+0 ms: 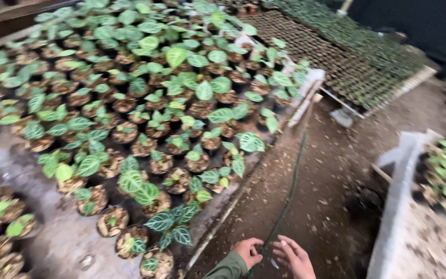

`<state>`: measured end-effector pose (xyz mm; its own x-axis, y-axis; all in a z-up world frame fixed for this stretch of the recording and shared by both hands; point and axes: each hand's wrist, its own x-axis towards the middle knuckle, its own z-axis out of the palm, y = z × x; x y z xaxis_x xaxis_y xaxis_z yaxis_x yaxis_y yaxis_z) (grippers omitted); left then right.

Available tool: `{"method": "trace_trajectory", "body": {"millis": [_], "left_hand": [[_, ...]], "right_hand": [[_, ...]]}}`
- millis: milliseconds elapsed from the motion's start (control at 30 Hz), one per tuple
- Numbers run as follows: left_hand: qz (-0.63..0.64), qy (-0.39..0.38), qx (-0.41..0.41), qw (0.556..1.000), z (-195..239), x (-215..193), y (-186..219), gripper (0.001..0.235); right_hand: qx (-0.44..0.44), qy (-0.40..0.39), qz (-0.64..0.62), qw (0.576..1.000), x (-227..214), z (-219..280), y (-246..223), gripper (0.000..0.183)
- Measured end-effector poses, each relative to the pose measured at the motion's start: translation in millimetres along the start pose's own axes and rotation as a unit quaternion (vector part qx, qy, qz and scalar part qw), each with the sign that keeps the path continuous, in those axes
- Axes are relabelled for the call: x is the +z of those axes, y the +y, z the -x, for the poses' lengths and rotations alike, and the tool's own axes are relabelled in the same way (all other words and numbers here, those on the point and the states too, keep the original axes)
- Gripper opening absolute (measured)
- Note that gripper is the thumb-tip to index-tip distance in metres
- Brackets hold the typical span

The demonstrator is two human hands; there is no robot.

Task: The person repeatedly picks up small potted plants from a long tray, walks to a different section, and places them into empty spots among other plants. The task involves moving individual pots one by one to fill gaps in the arrangement.

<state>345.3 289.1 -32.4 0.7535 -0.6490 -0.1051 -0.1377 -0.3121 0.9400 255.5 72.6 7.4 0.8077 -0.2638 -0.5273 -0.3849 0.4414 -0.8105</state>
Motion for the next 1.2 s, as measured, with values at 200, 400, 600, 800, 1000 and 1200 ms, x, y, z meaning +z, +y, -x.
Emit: {"method": "trace_trajectory", "body": {"millis": [200,400,600,800,1000,1200], "left_hand": [[0.05,-0.093,-0.003,0.994,-3.9,48.8,47.1,0.085],[-0.013,-0.139,-0.114,0.984,-0.1,84.4,83.0,0.071],[0.093,-0.141,-0.053,0.984,-7.1,101.2,60.9,0.073],[0.06,-0.119,-0.061,0.989,-30.6,85.0,30.5,0.047],[0.082,-0.128,-0.066,0.986,-65.1,94.0,33.1,0.04],[0.087,-0.185,-0.024,0.979,-119.4,95.0,56.1,0.042]], "right_hand": [[-0.025,0.077,0.001,0.997,-50.6,51.7,-17.3,0.044],[-0.025,0.1,-0.014,0.995,-74.8,80.9,-33.2,0.043],[-0.049,0.101,-0.04,0.993,-84.3,88.2,-34.0,0.044],[-0.06,0.083,-0.033,0.994,-63.8,80.6,-33.4,0.043],[-0.088,0.084,0.003,0.992,-62.0,71.7,-32.5,0.042],[-0.068,0.176,-0.042,0.981,-83.0,50.2,-42.4,0.042]]}}
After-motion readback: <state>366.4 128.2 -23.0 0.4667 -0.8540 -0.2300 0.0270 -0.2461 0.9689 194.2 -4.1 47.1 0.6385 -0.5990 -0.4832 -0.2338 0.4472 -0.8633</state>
